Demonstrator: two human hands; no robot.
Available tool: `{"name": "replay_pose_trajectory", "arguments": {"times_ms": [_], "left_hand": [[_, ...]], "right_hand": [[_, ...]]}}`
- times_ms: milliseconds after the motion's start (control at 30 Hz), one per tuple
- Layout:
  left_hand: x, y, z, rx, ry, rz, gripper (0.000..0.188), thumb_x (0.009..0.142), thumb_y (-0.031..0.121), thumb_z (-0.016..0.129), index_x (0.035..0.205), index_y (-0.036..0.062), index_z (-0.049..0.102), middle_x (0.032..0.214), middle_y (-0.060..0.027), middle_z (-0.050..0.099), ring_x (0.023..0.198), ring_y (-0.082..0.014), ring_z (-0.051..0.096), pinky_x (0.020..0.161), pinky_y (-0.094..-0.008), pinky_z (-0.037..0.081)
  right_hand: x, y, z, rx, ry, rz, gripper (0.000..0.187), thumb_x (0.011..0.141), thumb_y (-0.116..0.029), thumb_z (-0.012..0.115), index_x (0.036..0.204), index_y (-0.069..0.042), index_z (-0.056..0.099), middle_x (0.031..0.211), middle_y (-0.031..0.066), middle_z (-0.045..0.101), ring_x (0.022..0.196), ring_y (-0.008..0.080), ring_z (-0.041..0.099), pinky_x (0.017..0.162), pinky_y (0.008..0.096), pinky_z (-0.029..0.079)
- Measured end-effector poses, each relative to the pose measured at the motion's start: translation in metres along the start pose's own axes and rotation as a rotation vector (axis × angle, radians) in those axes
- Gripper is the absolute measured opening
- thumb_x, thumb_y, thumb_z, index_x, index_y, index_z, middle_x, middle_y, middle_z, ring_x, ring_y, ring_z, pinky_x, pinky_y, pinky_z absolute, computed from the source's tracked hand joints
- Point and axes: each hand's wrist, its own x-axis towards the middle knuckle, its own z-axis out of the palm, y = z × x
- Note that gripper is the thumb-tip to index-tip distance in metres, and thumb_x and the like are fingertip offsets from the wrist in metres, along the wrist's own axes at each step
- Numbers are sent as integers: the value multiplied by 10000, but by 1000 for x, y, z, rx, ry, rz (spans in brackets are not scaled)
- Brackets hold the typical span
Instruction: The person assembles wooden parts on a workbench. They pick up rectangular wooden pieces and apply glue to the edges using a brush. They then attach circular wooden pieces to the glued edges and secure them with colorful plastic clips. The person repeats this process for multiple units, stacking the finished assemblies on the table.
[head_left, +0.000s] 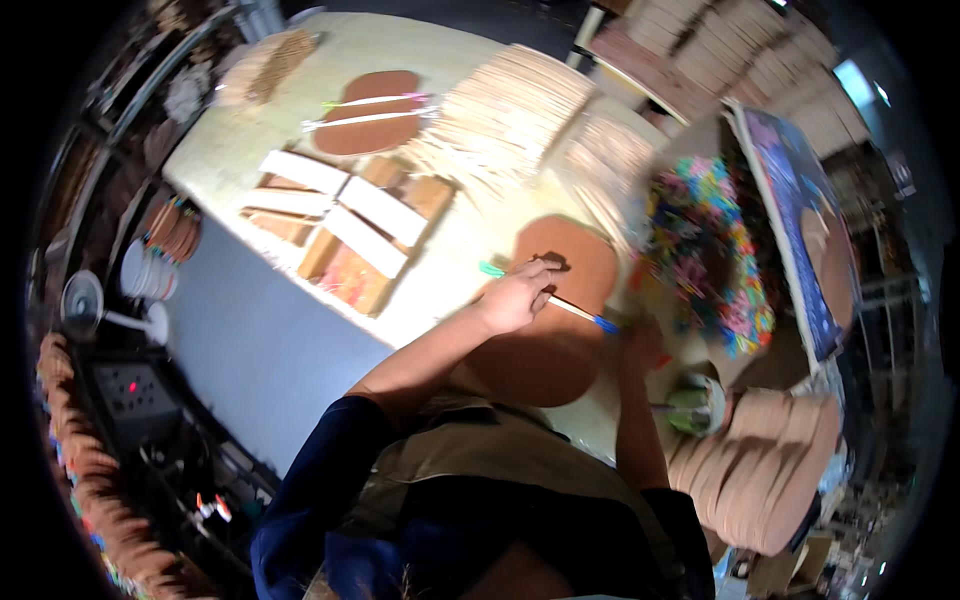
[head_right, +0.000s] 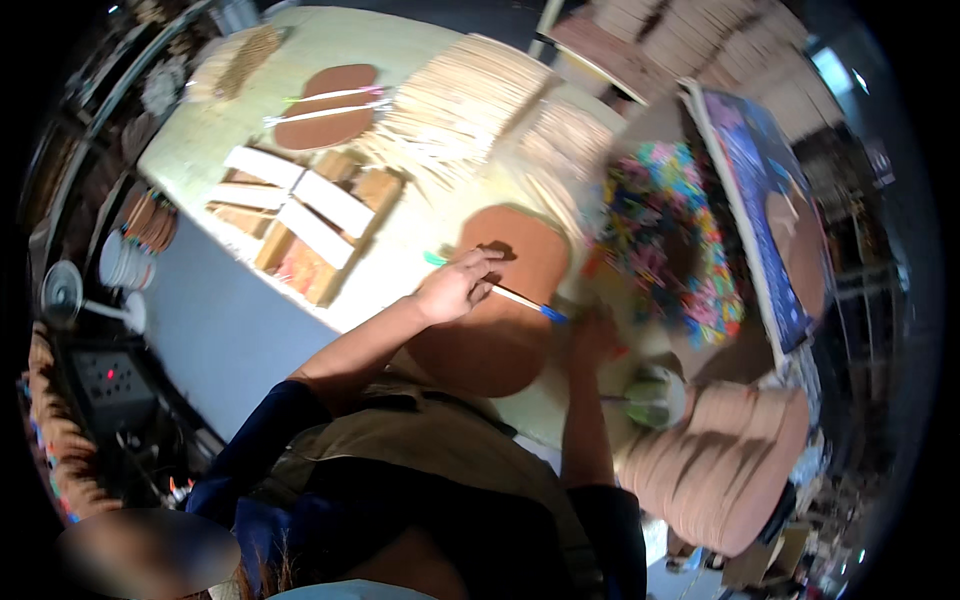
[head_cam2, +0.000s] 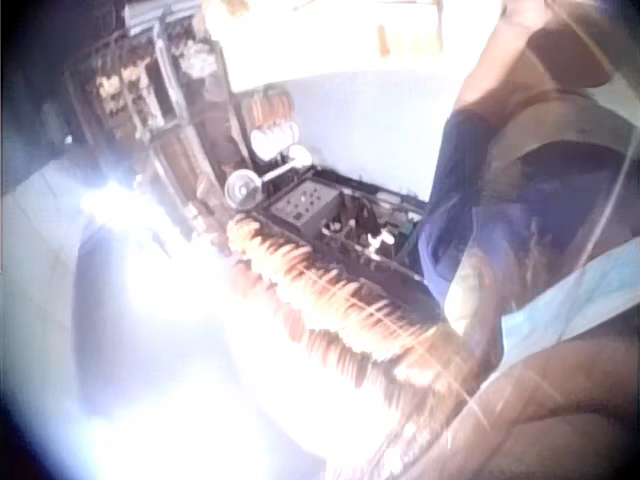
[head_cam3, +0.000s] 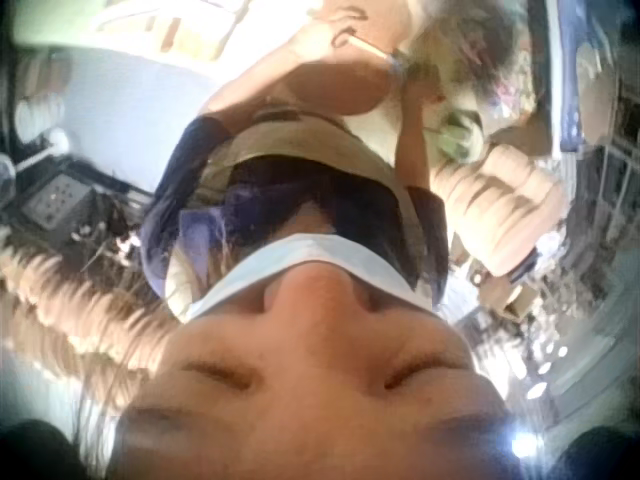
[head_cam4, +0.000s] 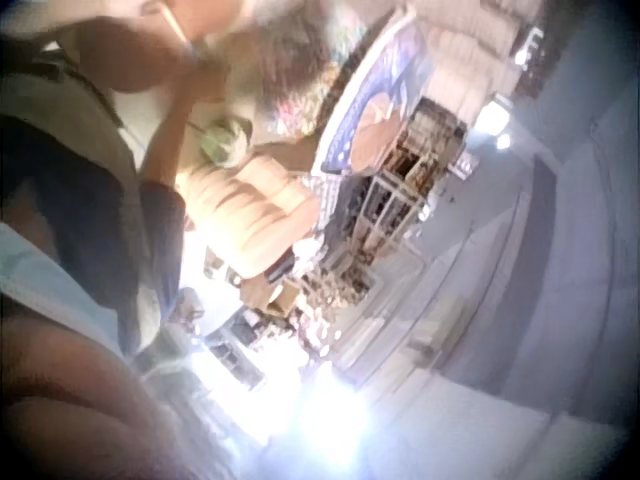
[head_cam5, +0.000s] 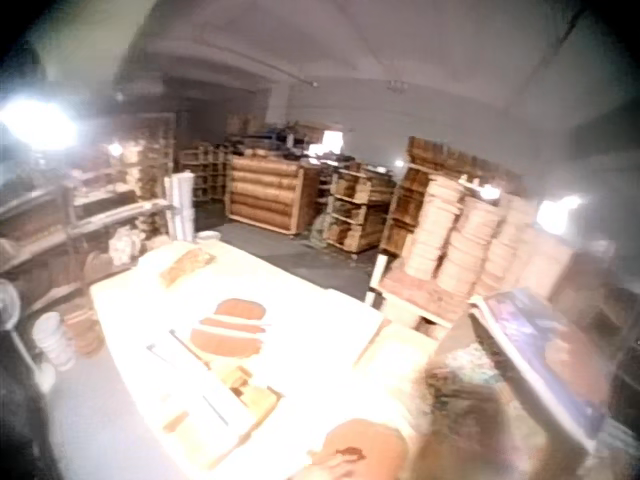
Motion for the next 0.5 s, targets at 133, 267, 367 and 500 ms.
{"name": "replay_pose_trajectory", "arguments": {"times_ms": [133,267,367,500], "left_hand": [[-41,-39,-87,125,523,-394,230,849,36,597,1079,34,585,1105,-168,592,1011,-303,589,851,-361,480],[-119,-160,-221,41,1392,-679,238,894,85,575,1106,-3,512,888,-78,568,817,-180,562,754,-302,478],[-126,-177,-285,182,1610,-984,237,838,108,646,1008,-18,539,898,-100,607,785,-199,591,763,-307,482],[-159,-220,-339,294,1390,-1348,447,762,315,766,1020,8,569,1002,-174,650,910,-313,628,825,-386,484]], "right_hand": [[-15,-13,-57,-10,-209,195,299,798,-239,609,1040,-68,655,1077,170,631,1045,334,567,883,476,417],[-32,-4,-45,395,21,22,208,772,-79,614,970,-50,670,996,167,650,985,331,590,895,436,428],[-34,12,-35,573,-13,45,238,768,-41,620,1002,-32,659,1025,172,641,965,340,595,889,428,440],[-45,17,-22,503,41,-5,215,806,-60,607,1008,-8,657,1002,194,649,950,368,594,873,453,439]]}}
